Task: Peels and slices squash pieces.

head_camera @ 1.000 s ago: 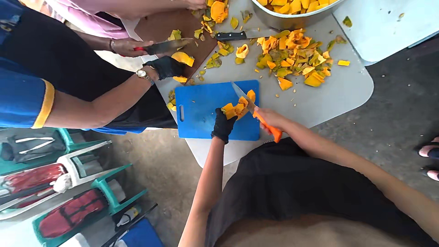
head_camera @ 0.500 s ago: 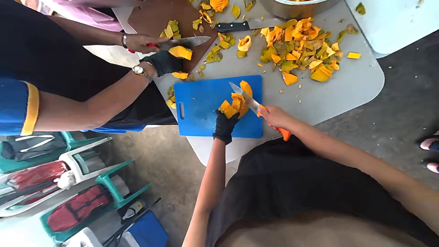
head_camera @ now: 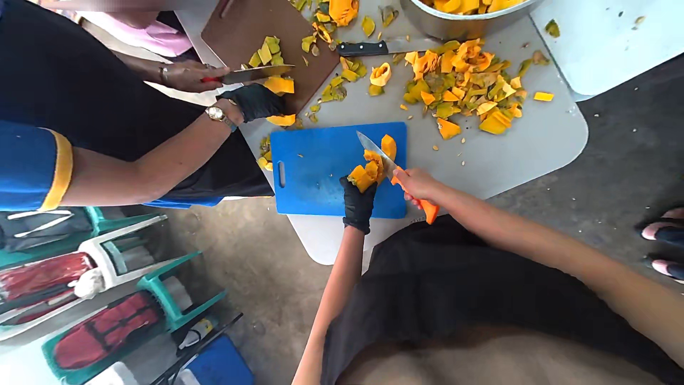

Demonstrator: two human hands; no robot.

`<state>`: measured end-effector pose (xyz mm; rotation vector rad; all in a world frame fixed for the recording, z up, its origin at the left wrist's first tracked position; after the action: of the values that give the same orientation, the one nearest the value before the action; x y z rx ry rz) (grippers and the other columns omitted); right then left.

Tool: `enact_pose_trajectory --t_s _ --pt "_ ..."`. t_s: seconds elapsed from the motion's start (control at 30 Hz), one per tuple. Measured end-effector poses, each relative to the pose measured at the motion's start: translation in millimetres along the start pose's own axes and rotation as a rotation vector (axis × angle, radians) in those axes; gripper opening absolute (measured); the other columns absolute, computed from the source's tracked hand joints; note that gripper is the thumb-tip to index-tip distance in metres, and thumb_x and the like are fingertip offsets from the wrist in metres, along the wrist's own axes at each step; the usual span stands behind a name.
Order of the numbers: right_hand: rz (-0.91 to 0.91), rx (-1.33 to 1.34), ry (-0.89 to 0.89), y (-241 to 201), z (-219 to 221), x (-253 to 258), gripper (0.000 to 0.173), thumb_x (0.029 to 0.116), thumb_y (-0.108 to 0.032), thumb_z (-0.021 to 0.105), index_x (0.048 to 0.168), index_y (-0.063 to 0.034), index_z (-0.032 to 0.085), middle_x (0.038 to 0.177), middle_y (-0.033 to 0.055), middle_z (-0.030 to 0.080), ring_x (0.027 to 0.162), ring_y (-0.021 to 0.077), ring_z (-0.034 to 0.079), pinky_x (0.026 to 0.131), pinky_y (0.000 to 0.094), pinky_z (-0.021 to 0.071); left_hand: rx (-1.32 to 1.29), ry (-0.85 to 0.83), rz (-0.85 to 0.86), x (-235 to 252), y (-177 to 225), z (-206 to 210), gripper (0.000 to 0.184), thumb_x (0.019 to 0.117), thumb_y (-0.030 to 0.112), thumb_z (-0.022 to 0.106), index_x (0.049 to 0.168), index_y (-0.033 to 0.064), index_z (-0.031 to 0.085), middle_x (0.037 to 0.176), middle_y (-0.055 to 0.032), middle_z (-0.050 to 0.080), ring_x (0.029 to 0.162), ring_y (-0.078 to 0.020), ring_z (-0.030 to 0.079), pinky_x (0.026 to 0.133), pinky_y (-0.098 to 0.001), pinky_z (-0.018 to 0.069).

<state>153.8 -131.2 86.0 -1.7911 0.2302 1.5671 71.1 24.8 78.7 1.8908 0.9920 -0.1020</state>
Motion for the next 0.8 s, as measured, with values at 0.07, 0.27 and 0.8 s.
enact_pose_trajectory --t_s 0.07,0.27,0.8 --pt "0.037 0.09 -0.025 4.3 2.5 -2.7 0.052 0.112 -0.047 0.029 0.12 -0.0011 0.053 0.069 0.0053 0.045 0.048 0.0136 0.044 0.047 0.027 0.0431 0.009 0.013 0.046 -3.9 1.5 4.7 0.074 0.09 0.009 0.078 0.148 0.0027 0.032 0.124 -0.0247 0.064 0.11 -0.0364 0.066 0.092 -0.0542 0.0543" --pt "0.083 0.245 -0.083 0.9 11.8 -16.4 0.055 0.1114 -0.051 0.025 0.12 -0.004 0.052 0.068 0.0023 0.043 0.046 0.0102 0.041 0.043 0.0235 0.041 0.065 -0.01 0.134 -7.1 2.0 3.7 0.071 0.0922 0.013 0.076 0.146 -0.0003 0.032 0.124 -0.0271 0.063 0.111 -0.0406 0.066 0.094 -0.0579 0.0527" --pt "-0.345 -0.01 0.365 16.6 -142.1 -85.2 0.041 0.1122 -0.037 0.039 0.124 -0.0008 0.054 0.077 0.0013 0.047 0.058 0.0085 0.049 0.056 0.0251 0.046 -0.483 -0.203 0.123 76.9 51.6 -28.2 0.05 0.1091 0.044 0.04 0.15 0.0154 0.046 0.14 -0.0117 0.057 0.121 -0.0208 0.058 0.101 -0.0441 0.0496"
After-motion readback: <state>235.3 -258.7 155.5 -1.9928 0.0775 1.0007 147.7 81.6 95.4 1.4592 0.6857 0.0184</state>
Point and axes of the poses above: each hand's wrist, its own x-axis towards the middle knuckle, its own z-axis out of the palm, y = z × x, the point moved 8 cm from there along x, towards the middle knuckle
